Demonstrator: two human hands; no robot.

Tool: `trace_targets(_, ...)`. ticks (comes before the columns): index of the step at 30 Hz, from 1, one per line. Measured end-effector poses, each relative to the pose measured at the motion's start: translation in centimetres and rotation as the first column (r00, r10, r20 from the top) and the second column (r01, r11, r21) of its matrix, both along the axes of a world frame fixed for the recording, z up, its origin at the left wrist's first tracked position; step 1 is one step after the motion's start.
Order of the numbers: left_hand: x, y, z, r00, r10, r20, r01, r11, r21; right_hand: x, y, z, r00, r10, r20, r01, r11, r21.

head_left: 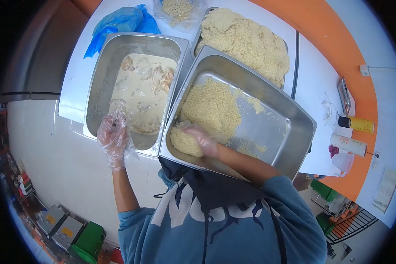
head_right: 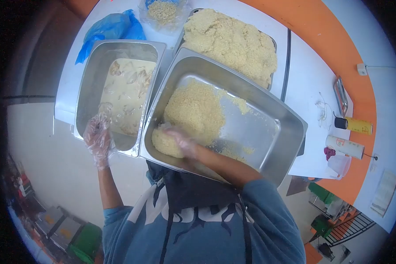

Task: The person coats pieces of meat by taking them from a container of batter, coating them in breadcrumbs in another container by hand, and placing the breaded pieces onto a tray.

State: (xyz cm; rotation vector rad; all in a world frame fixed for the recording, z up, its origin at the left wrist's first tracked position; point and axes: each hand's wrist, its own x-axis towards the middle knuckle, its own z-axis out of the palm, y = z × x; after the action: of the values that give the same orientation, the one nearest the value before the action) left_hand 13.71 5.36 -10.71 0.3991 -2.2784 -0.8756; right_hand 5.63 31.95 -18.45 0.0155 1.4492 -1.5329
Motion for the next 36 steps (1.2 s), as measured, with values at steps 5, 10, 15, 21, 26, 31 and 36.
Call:
trace_targets(5,1.2,-1.0,-0.9,0.990,-0.040,0.137,0.034,0.998,0.049,-3.5,3.3,2.9,0.766,-0.075,0.638,0.282,0.932,-0.229)
trace_targets(10,0.2,-0.1,-0.5,1.000,0.007,-0.001,-0.007,0.998,0.056,-9.1,4.3,4.1,0.991,-0.049,-0.128,0.044,0.998,-0.036)
trace_targets(15,0.3,-0.3,-0.7,0.999,-0.011,0.045,0.007,0.996,0.088,-7.2,2.7,1.9,-0.068,0.769,-0.636,0.123,0.639,0.759)
trace_targets(21,0.3,-0.5,-0.8,1.000,-0.010,0.022,0.008,0.996,0.093,-6.7,3.0,1.3,0.028,0.744,-0.668,0.102,0.663,0.742)
trace_targets(26,0.3,-0.6,-1.3,0.997,0.045,0.059,-0.046,0.999,0.020,-5.8,2.0,1.5,0.089,0.706,-0.702,0.134,0.690,0.711)
trace_targets(31,0.1,-0.8,-1.4,0.992,0.063,0.108,-0.061,0.998,-0.023,-8.5,2.8,-1.8,0.100,0.627,-0.773,0.192,0.750,0.633)
trace_targets(36,0.7,-1.1,-1.3,0.995,0.010,0.098,0.000,0.995,-0.097,-8.5,3.6,-1.6,0.098,0.701,-0.706,0.201,0.681,0.704)
